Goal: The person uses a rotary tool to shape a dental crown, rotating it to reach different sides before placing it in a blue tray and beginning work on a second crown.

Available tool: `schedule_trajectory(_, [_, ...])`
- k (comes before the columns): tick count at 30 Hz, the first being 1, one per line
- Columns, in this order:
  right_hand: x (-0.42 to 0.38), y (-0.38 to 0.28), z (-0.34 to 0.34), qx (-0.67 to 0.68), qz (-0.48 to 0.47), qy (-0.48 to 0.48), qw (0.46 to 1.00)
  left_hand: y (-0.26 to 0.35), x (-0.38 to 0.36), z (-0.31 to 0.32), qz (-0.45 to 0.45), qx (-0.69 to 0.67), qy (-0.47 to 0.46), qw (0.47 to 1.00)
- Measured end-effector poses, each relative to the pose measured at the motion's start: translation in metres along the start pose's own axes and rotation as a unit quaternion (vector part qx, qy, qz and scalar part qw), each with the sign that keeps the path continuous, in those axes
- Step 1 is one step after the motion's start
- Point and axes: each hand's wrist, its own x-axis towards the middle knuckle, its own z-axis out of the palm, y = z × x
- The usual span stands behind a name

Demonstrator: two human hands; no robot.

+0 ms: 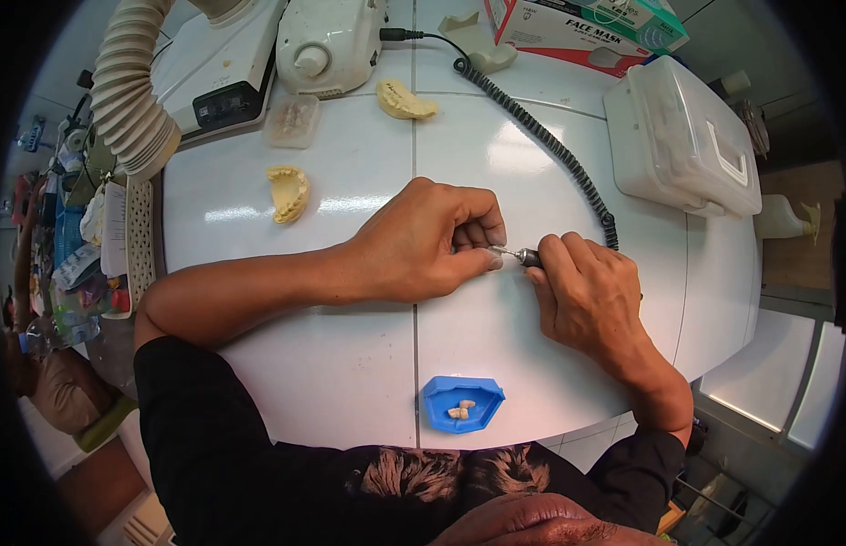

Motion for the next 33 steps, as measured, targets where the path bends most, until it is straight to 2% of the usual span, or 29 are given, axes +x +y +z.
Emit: schedule_trajectory(33, [0.0006,-0.0013,0.0003,-0.011,0.002,-0.002,1.0,0.0013,0.0007,0.0008,-0.014,-0.007,-0.004,1.0])
